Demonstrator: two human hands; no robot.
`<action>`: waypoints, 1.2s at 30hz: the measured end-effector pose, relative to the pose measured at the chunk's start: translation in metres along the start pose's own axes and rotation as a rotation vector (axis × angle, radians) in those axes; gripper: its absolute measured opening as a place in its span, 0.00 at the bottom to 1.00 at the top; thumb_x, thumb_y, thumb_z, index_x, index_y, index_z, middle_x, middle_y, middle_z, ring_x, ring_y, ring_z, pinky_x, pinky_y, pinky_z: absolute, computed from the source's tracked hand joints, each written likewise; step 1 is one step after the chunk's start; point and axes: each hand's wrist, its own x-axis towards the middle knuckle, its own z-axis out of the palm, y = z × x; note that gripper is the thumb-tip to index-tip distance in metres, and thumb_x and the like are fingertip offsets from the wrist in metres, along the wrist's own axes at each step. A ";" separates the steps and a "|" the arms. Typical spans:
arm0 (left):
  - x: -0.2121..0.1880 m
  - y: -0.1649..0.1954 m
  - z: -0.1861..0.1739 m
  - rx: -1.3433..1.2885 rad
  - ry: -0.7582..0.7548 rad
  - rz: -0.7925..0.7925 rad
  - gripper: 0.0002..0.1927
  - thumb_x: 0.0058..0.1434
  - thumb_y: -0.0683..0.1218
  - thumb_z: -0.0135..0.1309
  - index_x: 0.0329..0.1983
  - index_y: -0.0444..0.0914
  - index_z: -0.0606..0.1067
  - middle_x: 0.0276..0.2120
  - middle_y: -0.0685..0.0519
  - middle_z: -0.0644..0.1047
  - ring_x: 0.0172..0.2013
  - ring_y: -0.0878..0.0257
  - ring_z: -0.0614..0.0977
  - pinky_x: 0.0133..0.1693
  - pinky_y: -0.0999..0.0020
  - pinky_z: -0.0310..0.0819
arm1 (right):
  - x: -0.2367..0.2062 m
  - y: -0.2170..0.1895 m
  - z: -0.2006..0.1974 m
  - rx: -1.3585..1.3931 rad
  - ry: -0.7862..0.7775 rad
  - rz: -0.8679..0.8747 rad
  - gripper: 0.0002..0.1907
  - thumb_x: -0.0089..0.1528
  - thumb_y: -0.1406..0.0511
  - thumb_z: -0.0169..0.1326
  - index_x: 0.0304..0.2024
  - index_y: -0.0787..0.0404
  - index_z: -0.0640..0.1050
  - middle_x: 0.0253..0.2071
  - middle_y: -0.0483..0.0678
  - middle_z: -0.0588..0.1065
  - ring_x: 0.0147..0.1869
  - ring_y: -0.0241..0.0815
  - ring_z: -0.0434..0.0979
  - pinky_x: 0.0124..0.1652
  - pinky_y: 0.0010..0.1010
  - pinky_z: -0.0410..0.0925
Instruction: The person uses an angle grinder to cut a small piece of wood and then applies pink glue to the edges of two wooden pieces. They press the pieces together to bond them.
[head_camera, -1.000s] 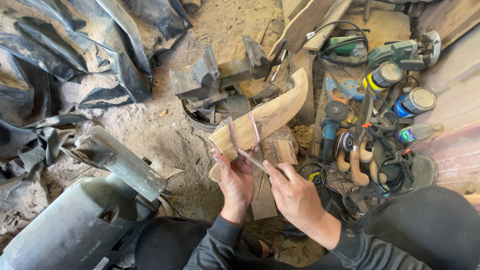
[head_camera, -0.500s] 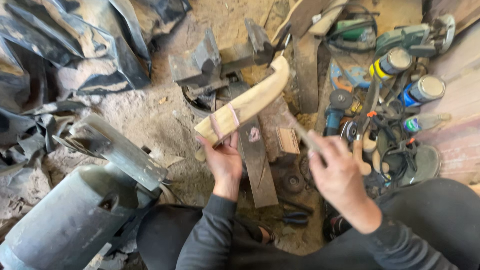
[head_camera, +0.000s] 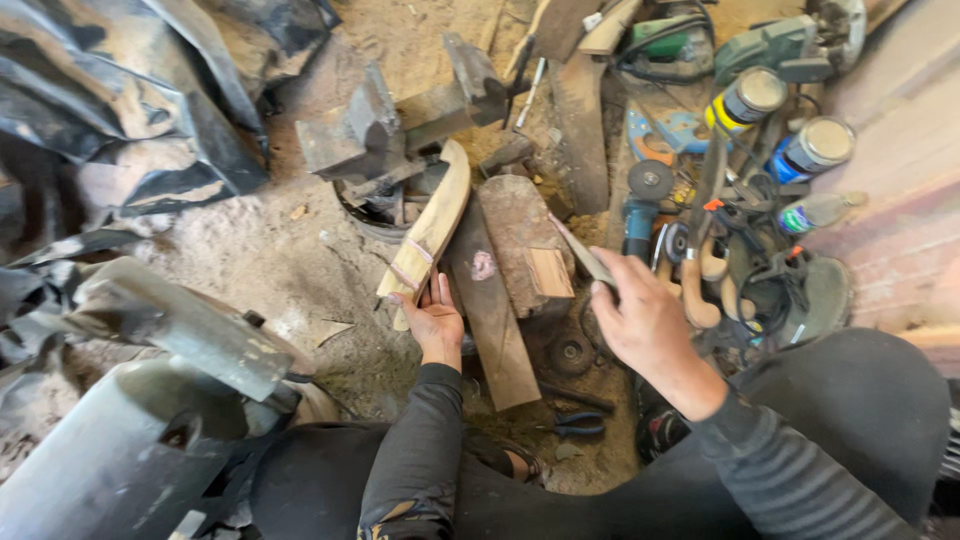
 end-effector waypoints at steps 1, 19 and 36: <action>-0.001 -0.004 -0.002 0.036 -0.032 -0.013 0.39 0.64 0.69 0.48 0.68 0.38 0.67 0.62 0.46 0.75 0.64 0.49 0.76 0.65 0.55 0.72 | -0.003 0.009 0.007 -0.011 -0.034 0.032 0.20 0.66 0.63 0.51 0.59 0.62 0.74 0.44 0.56 0.76 0.40 0.56 0.79 0.40 0.44 0.71; -0.028 -0.002 -0.042 0.488 0.281 -0.238 0.26 0.71 0.66 0.46 0.42 0.39 0.75 0.26 0.56 0.72 0.23 0.66 0.70 0.23 0.71 0.61 | -0.011 0.155 0.176 0.196 -0.126 0.468 0.16 0.62 0.59 0.60 0.41 0.67 0.77 0.34 0.57 0.79 0.41 0.54 0.81 0.42 0.43 0.71; -0.130 0.091 0.089 0.950 -0.846 -0.896 0.40 0.72 0.63 0.38 0.76 0.31 0.57 0.62 0.37 0.73 0.50 0.51 0.85 0.45 0.61 0.85 | 0.047 0.007 0.030 0.646 -0.624 -0.129 0.11 0.64 0.66 0.60 0.49 0.60 0.82 0.44 0.46 0.78 0.53 0.37 0.78 0.54 0.30 0.70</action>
